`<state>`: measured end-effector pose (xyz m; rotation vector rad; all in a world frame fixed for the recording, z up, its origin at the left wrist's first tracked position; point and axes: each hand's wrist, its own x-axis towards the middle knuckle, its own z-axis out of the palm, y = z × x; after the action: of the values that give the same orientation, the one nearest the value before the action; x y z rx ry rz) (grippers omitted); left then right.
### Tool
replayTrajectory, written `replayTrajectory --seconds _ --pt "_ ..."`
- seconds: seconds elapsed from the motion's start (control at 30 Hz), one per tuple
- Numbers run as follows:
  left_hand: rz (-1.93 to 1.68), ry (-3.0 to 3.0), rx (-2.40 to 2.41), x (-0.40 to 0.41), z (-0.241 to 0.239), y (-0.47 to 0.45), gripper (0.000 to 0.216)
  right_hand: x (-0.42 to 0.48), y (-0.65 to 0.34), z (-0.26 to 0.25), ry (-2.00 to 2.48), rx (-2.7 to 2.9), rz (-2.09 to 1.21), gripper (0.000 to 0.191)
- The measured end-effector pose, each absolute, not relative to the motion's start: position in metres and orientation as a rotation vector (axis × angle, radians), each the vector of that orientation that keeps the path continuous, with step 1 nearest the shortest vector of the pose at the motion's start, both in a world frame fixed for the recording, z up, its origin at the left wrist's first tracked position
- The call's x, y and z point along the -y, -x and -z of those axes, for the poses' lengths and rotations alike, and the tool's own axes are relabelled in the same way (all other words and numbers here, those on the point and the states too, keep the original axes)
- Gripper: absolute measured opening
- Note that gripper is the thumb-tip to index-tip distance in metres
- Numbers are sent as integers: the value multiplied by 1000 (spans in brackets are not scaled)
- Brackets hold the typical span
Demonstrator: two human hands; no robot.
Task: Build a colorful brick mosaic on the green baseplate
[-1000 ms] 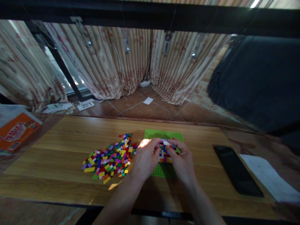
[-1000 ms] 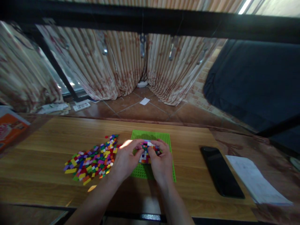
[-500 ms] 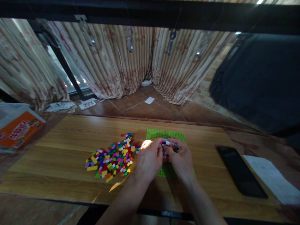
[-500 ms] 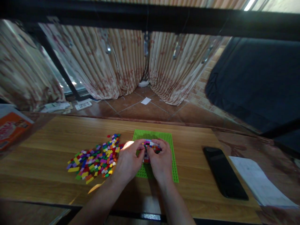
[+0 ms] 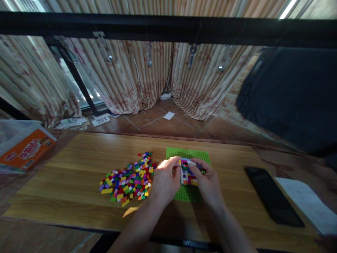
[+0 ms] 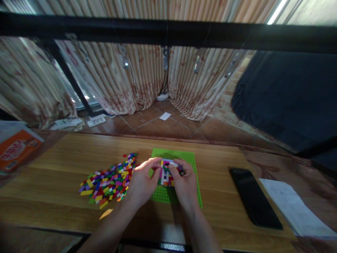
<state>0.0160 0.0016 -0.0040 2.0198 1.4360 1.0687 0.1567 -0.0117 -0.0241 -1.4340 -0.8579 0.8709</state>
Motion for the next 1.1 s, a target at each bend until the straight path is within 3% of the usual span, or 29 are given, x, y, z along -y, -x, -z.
replayTrajectory --seconds 0.1,0.4,1.1 --pt "-1115 -1924 -1562 -13 1 5 29 12 -160 19 1382 595 -1026 40" --pt "-686 -2101 -2006 -50 3 81 33 11 -163 20 1398 515 -1006 40" --pt "-480 -2275 -1753 -60 12 59 33 11 -167 29 1464 615 -944 41"
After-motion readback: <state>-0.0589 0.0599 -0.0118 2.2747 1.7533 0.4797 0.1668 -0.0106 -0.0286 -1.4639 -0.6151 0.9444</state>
